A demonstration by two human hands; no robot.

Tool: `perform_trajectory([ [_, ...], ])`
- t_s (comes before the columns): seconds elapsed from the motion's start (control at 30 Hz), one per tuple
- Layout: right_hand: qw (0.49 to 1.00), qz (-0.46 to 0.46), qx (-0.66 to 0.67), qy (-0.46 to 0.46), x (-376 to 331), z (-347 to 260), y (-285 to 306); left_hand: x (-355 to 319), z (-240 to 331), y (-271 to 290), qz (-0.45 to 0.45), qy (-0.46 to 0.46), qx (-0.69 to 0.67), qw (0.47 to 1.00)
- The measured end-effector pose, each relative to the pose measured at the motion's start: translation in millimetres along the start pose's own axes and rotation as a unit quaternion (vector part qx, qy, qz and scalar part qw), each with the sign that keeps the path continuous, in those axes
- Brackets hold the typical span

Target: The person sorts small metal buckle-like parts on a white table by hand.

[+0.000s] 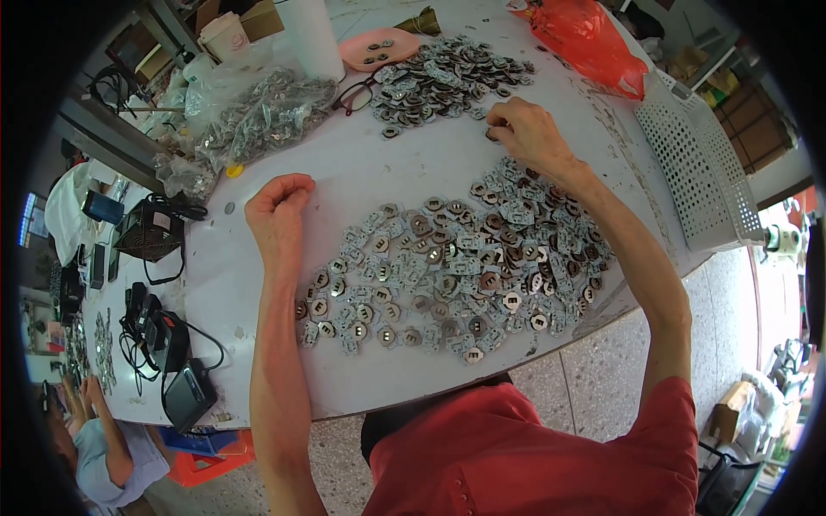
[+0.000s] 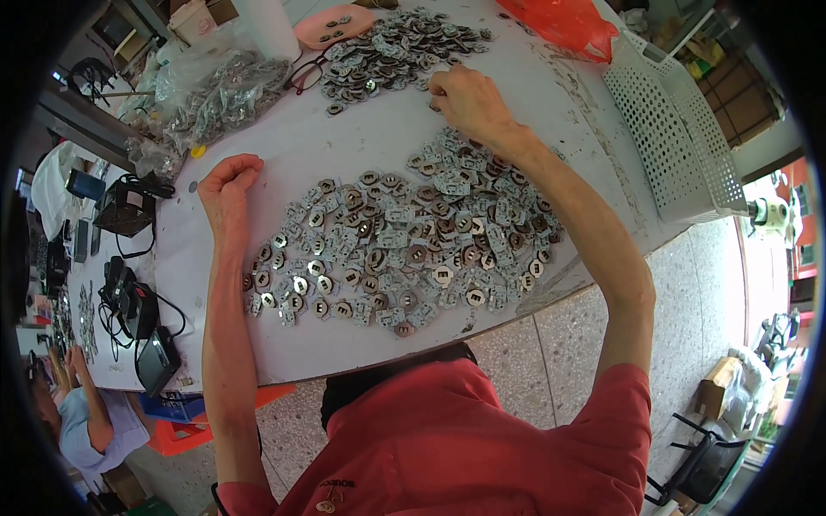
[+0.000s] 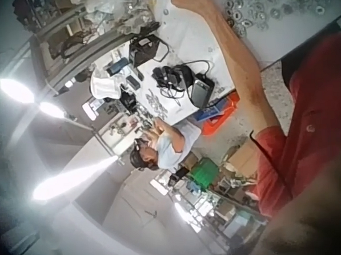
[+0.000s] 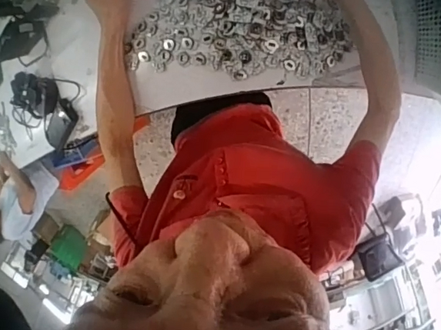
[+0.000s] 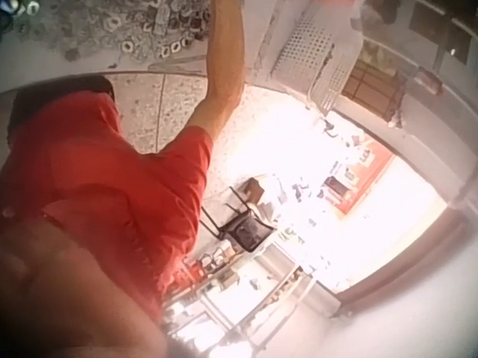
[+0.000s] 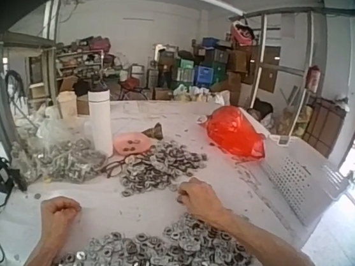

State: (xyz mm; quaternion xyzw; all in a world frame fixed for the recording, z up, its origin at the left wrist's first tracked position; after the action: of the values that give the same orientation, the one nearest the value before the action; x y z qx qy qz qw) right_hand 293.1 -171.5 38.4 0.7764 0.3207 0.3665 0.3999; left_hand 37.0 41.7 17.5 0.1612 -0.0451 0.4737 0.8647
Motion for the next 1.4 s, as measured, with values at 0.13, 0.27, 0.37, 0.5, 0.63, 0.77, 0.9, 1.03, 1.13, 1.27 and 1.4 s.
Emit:
perform_trajectory([
  [0.13,0.996,-0.045,0.067,-0.041,0,3,0,1,-1,-1,-0.002,0.0,-0.006,1.0],
  [0.27,0.998,-0.051,0.004,0.027,-16,-20,4,1,0,-2,-0.002,-0.006,-0.011,1.0],
  [0.37,0.992,-0.126,0.013,0.015,-32,-43,9,0,-4,4,0.002,0.008,-0.001,1.0],
  [0.5,0.974,-0.192,0.102,-0.062,-19,-25,7,-1,-4,7,0.008,0.006,0.004,1.0],
  [0.63,0.996,0.018,0.015,-0.083,16,28,17,0,1,-3,0.0,-0.002,-0.007,1.0],
  [0.77,0.988,0.073,-0.059,-0.126,28,36,3,2,-3,-2,-0.007,0.02,0.01,1.0],
  [0.9,0.982,0.084,-0.103,-0.137,29,30,0,0,-2,1,0.004,0.008,-0.004,1.0],
  [1.03,0.985,0.036,-0.032,-0.168,23,38,7,0,-1,1,0.003,0.001,0.005,1.0],
  [1.13,0.982,0.017,-0.064,-0.178,17,43,13,0,0,1,0.002,-0.002,-0.005,1.0],
  [1.27,0.994,0.054,-0.005,-0.092,24,51,6,0,-1,1,0.003,-0.001,0.001,1.0],
  [1.4,0.998,0.037,0.014,-0.041,20,46,3,0,-1,0,0.002,0.005,0.007,1.0],
])
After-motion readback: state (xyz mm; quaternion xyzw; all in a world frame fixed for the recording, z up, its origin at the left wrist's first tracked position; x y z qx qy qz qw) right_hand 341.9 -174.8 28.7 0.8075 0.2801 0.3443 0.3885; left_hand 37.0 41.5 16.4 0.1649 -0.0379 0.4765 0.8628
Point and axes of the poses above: each hand's wrist, its own x-axis towards the middle knuckle, its own y-axis out of the back of the hand, z = x × y, the point moved 6 cm from there along x, towards the middle knuckle, and after that the axes turned 3 degrees about x, right-handed, at the moved point
